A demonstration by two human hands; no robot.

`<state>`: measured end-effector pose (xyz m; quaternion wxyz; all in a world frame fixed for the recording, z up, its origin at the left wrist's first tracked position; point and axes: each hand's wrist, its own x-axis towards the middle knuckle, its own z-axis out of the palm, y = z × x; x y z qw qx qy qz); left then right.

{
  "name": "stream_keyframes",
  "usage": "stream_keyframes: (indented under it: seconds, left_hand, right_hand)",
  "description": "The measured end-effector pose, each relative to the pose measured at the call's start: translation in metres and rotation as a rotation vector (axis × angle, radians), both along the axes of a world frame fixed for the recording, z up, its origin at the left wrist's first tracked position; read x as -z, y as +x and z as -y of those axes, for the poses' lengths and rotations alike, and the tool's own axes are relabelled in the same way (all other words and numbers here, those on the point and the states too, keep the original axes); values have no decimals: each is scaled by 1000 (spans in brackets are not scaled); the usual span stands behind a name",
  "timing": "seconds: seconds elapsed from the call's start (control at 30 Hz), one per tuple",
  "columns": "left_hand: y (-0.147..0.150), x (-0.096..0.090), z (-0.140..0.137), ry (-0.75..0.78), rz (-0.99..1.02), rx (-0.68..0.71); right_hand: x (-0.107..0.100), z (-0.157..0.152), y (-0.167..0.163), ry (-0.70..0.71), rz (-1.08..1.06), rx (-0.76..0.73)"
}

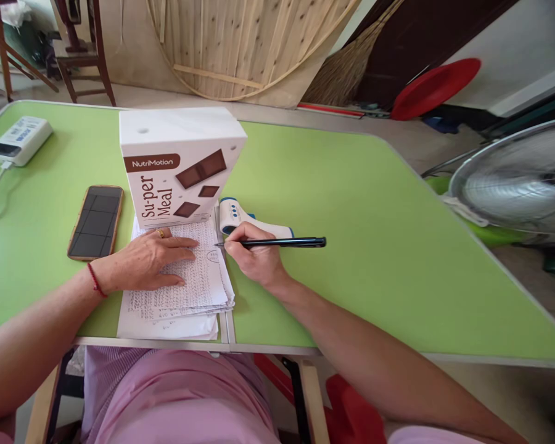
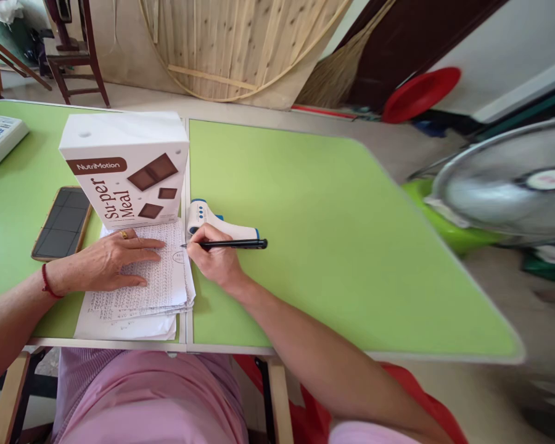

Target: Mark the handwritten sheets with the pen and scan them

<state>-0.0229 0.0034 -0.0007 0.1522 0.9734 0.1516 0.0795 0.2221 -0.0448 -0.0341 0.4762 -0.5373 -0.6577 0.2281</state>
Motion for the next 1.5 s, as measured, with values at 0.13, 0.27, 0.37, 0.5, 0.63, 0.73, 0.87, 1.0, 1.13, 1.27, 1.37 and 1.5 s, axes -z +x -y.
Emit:
stream_keyframes:
  seconds: [0.13,0.27,0.37,0.5,0.63,0.73,0.87,1.0,1.13,1.27,1.37,1.5]
  left_hand:
    - [0,-1,1,-8,-15,-7]
    - [1,-3,1,-14,-26,-11]
    - [1,-3,1,-23,-29,-10]
    - [1,-2,1,-23,-25,-10]
    - [0,-1,0,-11,-9,-5]
    - [-1,0,0,-6,0,-4]
    - [-1,-1,0,-20,-3,-2]
    - [0,-1,0,-13,-20,-5]
    - [-1,-2,0,-4,-26,-14]
    - [-2,-6,1,-18,-29,-33]
    - [-3,-10,1,-40,-32,-58]
    - [-6,-11,-1,-51,-14,-94]
  right_hand:
    - [2,0,-1,-6,-4,11]
    - [3,0,0,-17,0,2]
    - [4,0,0,-21,6,-7]
    - [2,0,0,-26,19,-24]
    - [1,0,0,-52,29,-21]
    - [1,-1,0,-58,25,-24]
    - [-3,0,1,-24,-32,10]
    - [-14,7,3,-5,-50,30]
    - [-29,16,8,195,125,-36]
    - [-36,20,14,385,319,-99]
    - [-34,21,15,398,460,-201]
    - [-31,22,13,329,634,-374]
